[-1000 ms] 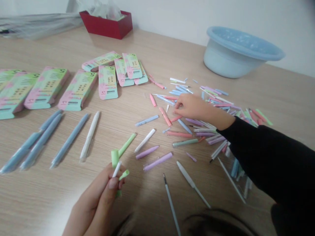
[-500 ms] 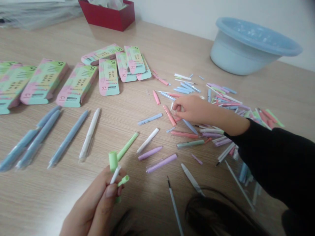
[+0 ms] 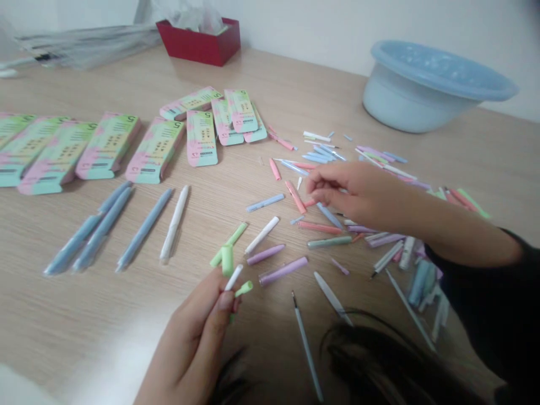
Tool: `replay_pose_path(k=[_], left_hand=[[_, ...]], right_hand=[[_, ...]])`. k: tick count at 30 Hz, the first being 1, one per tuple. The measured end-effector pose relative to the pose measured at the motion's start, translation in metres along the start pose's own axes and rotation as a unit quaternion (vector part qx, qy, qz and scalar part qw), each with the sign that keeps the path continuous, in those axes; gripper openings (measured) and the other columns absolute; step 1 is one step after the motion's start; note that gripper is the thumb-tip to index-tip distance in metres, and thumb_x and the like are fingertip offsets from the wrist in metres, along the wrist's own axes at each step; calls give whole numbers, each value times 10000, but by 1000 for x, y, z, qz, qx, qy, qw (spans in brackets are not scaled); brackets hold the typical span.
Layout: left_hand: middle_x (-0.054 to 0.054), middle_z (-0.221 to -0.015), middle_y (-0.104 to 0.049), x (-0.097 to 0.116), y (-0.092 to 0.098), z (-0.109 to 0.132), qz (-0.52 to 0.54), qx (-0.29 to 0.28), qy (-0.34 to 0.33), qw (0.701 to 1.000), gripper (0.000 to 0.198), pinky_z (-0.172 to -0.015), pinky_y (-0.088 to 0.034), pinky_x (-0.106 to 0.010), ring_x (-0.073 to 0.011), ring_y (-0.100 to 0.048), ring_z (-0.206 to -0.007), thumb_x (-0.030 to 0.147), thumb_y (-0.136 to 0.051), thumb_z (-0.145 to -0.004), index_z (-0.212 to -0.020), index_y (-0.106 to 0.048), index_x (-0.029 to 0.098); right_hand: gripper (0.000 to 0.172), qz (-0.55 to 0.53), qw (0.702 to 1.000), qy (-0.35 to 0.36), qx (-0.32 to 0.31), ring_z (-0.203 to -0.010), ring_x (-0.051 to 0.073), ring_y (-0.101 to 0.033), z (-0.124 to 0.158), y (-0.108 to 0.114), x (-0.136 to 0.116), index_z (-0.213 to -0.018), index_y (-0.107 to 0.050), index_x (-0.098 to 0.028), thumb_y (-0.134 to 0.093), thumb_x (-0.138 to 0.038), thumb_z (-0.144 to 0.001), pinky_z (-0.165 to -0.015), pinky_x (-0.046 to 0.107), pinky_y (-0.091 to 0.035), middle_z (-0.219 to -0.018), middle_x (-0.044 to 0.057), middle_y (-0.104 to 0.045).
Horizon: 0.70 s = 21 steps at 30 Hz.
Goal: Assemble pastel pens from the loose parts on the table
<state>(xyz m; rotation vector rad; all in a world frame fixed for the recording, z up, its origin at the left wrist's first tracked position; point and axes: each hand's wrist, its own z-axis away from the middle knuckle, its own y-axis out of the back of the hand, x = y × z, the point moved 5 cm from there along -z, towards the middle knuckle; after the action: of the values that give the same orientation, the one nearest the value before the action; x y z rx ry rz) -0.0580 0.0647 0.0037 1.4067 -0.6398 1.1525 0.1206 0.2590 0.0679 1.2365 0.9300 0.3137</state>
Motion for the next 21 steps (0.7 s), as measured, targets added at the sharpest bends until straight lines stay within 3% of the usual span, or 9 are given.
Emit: replay_pose_path(k=[4, 9, 15, 21], left_hand=[[12, -665, -504, 26, -5, 8, -2, -28, -76, 997, 350, -681, -466, -279, -170, -516, -660, 422, -452, -1035, -761, -545, 224], [20, -716, -516, 54, -22, 14, -12, -94, -207, 974, 304, -717, -451, -279, -151, -507, -686, 251, -418, -1051, -773, -535, 211], [31, -741, -503, 72, -40, 31, -4, -131, -257, 958, 294, -674, -409, -260, -133, -495, -702, 195, -416, -1063, -785, -515, 201], [29, -740, -502, 75, -41, 41, -18, -132, -267, 955, 299, -668, -398, -264, -136, -496, -705, 179, -413, -1061, -777, -505, 201]], right_hand=[[110, -169, 984, 20, 57, -677, 165, -644, 59, 1, -39, -903, -714, -265, -616, -223, -929, -603, 295, -461, -770, -13, -717], [101, -223, 970, -1, 98, -699, 161, -667, 113, -11, -70, -923, -735, -302, -655, -246, -948, -610, 294, -492, -829, -25, -747], [102, -207, 970, -2, 128, -806, 176, -696, 141, -8, -87, -940, -729, -305, -644, -251, -960, -689, 312, -523, -919, -17, -761], [123, -182, 972, -18, 148, -819, 191, -699, 157, -4, -86, -958, -736, -302, -627, -245, -968, -704, 318, -524, -922, -5, -761]])
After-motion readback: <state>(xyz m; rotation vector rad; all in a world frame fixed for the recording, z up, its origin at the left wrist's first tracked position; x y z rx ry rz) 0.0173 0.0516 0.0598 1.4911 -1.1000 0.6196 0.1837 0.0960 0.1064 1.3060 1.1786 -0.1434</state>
